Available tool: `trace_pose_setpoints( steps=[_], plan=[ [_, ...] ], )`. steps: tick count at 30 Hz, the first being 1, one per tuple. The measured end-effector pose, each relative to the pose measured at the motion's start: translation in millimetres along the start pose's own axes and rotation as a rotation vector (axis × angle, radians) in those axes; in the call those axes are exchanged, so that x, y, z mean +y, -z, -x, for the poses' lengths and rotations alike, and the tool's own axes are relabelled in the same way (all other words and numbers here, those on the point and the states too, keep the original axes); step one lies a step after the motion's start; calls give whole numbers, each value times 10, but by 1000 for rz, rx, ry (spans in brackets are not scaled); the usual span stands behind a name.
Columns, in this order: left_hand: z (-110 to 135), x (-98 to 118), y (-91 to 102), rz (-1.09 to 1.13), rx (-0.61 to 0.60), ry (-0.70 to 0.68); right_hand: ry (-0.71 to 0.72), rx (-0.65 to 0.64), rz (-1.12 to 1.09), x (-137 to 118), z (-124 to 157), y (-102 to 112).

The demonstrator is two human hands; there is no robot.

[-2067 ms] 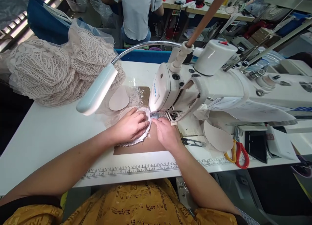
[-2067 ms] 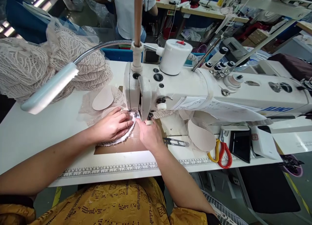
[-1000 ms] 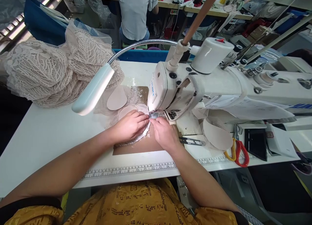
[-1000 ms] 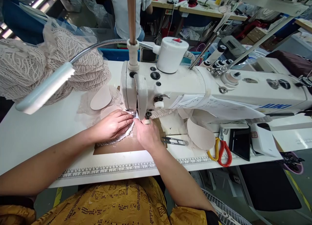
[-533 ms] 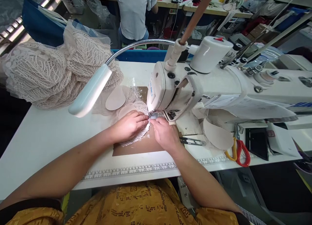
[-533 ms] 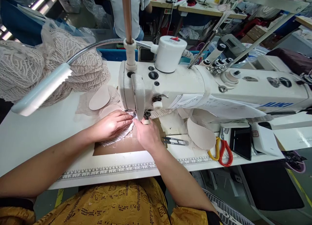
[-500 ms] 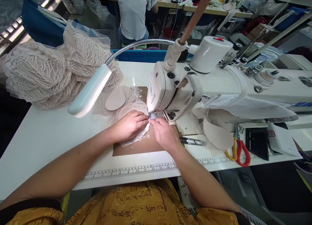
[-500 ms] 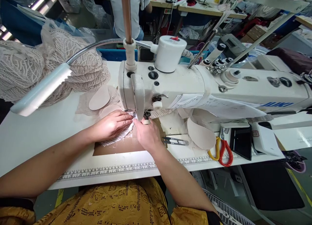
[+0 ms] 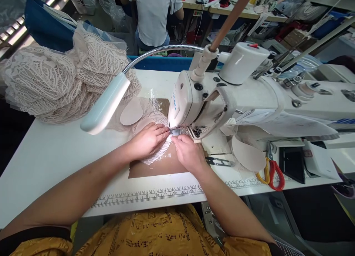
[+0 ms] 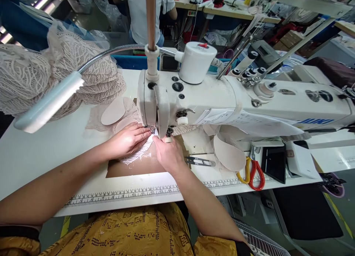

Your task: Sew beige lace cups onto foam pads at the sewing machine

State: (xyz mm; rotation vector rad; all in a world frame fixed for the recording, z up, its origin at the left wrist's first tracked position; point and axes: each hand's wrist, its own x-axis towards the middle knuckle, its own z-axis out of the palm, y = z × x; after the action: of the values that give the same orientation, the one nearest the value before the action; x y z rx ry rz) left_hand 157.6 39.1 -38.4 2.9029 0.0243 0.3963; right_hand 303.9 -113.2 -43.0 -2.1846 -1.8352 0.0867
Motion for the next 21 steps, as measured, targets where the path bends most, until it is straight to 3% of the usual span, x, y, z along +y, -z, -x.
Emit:
trace_pose_setpoints(
  steps=[8,12,17,21],
  plan=[
    [17,-19,-19,-40,-35,72,-31,-30,3,-21,-16,19],
    [41,-16,-1,-47,-70,102,-19,17,-24,-7,-9,12],
    [107,-34,55,-10,-103,68,35,77,-60,35,6,11],
    [157,-51,122,96,-39,7,82,103,-115,72,34,7]
  ],
)
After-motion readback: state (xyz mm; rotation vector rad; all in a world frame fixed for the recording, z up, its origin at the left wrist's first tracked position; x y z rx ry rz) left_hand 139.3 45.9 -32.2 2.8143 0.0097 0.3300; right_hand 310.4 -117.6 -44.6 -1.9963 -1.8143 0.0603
